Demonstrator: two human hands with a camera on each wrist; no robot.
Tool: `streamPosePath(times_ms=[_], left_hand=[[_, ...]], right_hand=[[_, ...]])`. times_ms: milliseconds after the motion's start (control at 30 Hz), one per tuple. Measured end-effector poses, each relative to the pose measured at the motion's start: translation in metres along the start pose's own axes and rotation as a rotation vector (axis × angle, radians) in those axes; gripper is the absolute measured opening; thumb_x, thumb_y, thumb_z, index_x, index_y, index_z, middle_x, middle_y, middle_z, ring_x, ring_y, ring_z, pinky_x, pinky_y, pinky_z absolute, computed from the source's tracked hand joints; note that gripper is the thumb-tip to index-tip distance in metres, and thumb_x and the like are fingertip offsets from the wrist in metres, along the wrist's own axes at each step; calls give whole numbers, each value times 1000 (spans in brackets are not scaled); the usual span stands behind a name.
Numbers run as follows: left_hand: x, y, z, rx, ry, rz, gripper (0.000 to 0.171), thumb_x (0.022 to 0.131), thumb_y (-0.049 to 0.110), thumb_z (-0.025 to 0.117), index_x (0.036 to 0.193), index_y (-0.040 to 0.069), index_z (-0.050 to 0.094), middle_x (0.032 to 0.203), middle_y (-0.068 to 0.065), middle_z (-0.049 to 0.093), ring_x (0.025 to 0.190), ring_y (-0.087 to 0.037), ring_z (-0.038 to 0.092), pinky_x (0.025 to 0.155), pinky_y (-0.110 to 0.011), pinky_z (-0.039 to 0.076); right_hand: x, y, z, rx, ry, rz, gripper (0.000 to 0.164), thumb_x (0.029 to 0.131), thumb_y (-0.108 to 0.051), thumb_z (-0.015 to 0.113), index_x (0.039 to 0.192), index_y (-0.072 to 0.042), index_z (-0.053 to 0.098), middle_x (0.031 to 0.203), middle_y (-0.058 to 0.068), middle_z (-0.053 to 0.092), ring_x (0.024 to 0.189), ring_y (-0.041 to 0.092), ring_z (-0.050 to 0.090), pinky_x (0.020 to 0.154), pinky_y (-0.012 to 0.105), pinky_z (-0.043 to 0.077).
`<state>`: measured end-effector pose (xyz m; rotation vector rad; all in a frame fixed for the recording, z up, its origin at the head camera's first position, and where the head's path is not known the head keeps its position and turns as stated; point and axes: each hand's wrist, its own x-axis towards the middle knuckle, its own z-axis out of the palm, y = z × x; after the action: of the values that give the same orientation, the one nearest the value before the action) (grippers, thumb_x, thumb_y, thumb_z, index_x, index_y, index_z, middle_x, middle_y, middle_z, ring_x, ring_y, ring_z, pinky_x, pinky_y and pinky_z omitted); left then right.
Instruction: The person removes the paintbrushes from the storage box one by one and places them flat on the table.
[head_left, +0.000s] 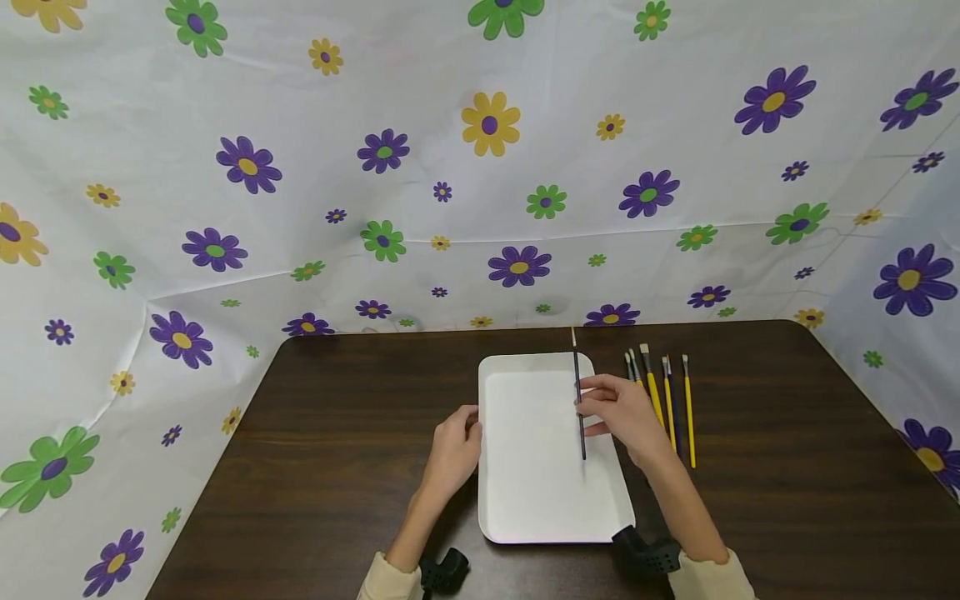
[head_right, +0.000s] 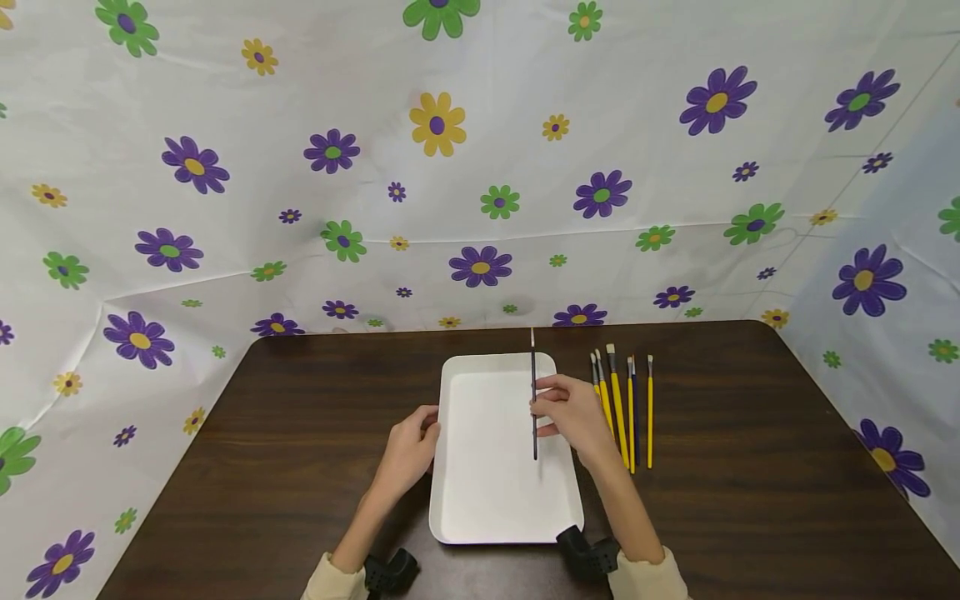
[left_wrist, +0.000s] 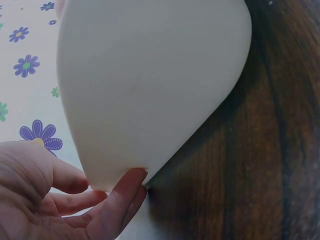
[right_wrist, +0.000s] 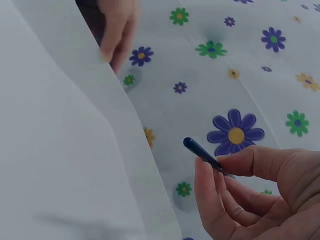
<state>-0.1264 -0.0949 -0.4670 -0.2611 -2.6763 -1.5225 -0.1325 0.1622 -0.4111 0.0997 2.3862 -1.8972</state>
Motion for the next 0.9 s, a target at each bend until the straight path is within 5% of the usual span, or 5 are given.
streamPosePath(times_ms=[467,900], left_hand=[[0,1,1,27,11,8,27,103,-2,53,127,-10,63,109,-20,71,90,-29,69,71,-37,58],[0,1,2,25,14,14,27,102,-1,54,127,-10,64,110,-20,72,93,-32,70,74,-41,59]], right_hand=[[-1,3,-50,-48,47,19,44,99,-4,67,134,19,53,109,21,68,84,11,70,69,32,62],[-5,20,-87,-302,205,43,38,100,-1,63,130,21,56,110,34,66,78,20,71,63,31,61]])
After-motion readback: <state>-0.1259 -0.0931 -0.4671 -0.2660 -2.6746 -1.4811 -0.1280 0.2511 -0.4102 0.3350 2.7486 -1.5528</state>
